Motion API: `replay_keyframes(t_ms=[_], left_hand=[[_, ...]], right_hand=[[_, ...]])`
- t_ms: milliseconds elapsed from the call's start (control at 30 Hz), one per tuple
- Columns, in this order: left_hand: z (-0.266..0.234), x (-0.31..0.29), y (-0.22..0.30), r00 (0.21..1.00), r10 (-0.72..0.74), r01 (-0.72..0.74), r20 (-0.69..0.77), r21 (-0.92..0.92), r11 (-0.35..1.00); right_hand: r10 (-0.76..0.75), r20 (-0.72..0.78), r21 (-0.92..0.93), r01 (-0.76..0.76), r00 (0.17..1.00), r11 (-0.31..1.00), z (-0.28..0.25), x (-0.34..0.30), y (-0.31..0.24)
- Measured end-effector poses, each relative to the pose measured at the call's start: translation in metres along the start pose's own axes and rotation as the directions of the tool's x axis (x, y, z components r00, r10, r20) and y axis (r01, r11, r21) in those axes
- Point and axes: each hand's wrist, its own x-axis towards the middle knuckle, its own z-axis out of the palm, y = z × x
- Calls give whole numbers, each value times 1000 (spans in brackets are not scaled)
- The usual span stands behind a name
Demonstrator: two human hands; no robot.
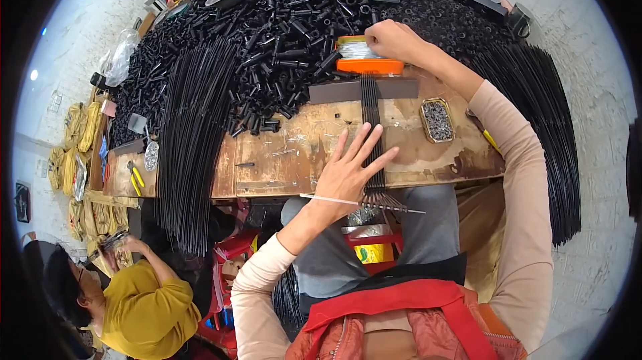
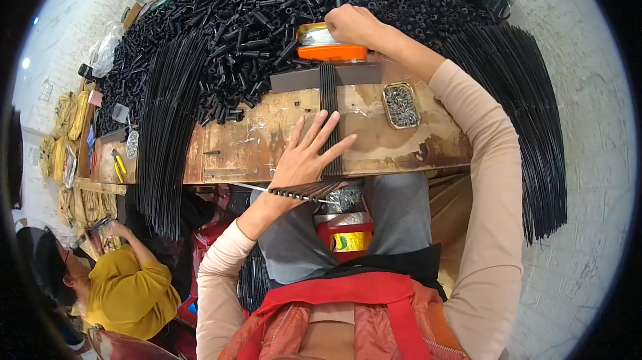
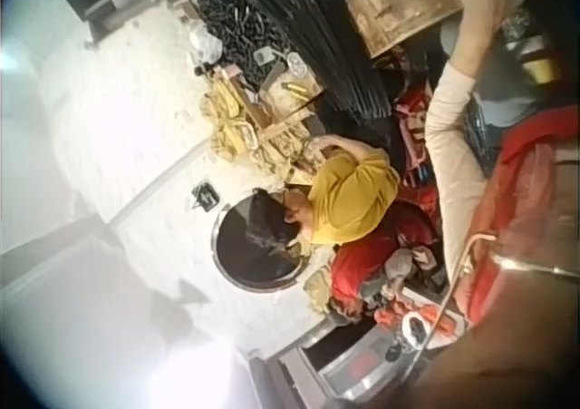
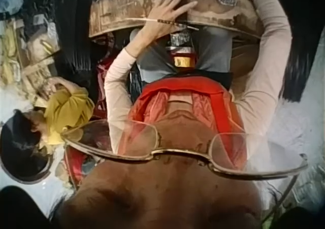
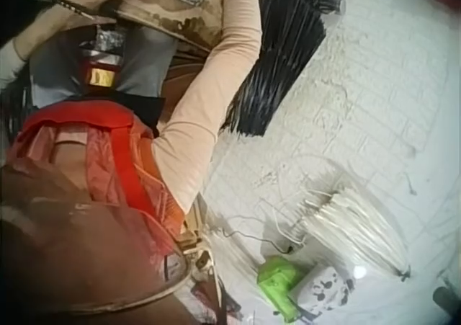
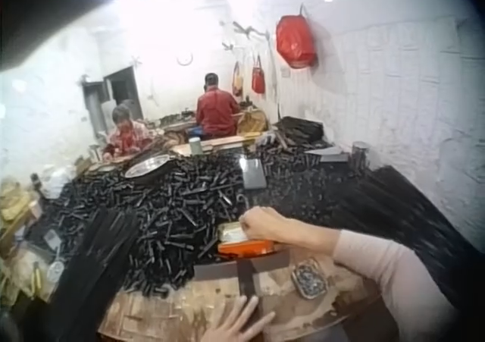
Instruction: Measuring, bundling, tying, and trimming black plastic filaments at a factory workbench.
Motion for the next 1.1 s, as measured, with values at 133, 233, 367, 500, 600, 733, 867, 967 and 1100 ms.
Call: replay_keyframes(t_ms=[133,233,367,500,600,733,867,967,1100], left_hand=[[-11,-3,0,1000,-4,5,17,-69,998],[-10,-4,4,1000,6,-7,-11,-113,994],[-4,-4,5,999,-2,-7,-54,-161,987],[-3,-5,7,998,-4,-5,-67,-132,991],[-5,-7,7,992,-27,13,-120,-119,993],[-3,-4,5,995,-35,19,-97,-162,987],[-1,-4,2,994,-33,12,-108,-187,982],[0,-4,1,993,-28,5,-111,-204,979],[-1,-4,2,995,-29,9,-96,-204,979]], right_hand=[[-141,-183,-87,127,973,988,-11,-20,-23],[-195,-235,-66,185,952,981,3,-16,-19],[-95,15,-104,96,995,990,9,7,-2],[-8,51,51,5,999,999,-12,-7,-7],[-286,-264,9,299,921,954,-24,-30,-32],[-221,-100,-7,222,970,975,-16,-83,-27],[-269,-160,-38,267,950,963,-1,-97,-18],[-263,-184,-40,260,947,965,4,-98,-21],[-270,-163,-33,268,949,963,4,-99,-19]])
